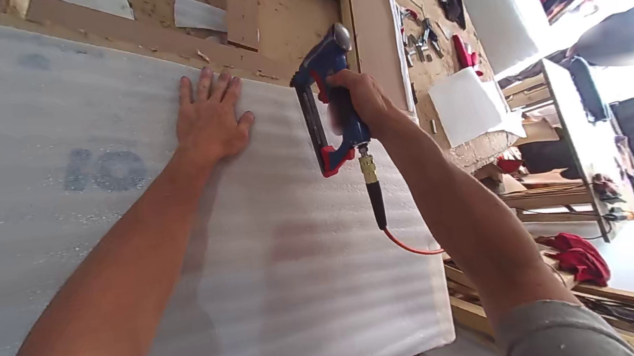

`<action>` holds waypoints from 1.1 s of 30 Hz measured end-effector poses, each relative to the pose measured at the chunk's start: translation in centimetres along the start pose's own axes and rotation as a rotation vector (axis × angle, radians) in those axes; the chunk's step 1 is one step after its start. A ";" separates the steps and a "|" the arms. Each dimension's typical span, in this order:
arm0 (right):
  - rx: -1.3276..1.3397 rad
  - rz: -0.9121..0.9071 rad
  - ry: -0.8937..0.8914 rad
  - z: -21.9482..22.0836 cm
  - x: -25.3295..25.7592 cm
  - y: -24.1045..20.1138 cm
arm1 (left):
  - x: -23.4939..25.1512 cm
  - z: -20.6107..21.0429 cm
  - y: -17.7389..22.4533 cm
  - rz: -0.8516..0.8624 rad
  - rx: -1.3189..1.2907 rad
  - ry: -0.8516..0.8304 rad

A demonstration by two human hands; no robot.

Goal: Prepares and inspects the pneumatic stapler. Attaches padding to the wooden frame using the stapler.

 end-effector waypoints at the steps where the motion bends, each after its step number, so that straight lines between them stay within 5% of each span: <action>1: -0.010 0.001 -0.015 1.4 0.8 -0.6 | 0.1 0.0 0.0 0.002 -0.007 0.003; 7: -0.095 0.002 -0.051 6.7 2.0 -3.6 | -0.9 -1.2 -3.0 0.074 -0.018 0.014; 15: -0.196 -0.081 -0.084 12.4 0.7 -10.1 | -5.5 -5.7 -14.3 -0.159 -0.011 0.089; 23: -0.260 -0.040 -0.188 19.9 6.0 -9.3 | -5.0 -5.9 -15.7 -0.223 -0.027 0.117; 29: -0.332 -0.154 -0.038 14.2 -3.8 -11.0 | -5.3 -6.4 -15.8 -0.198 -0.099 0.155; 33: -0.689 -0.226 0.155 5.0 -17.0 -6.7 | -9.0 -8.4 -16.5 -0.048 -0.359 0.461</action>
Point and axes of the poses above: each hand's wrist, its own x-axis towards the middle knuckle, its own z-axis out of the palm, y = z × x, the point moved 6 cm from there along x, towards the middle knuckle, and after that the axes turned 9 degrees about -y, right-handed, at the moved point
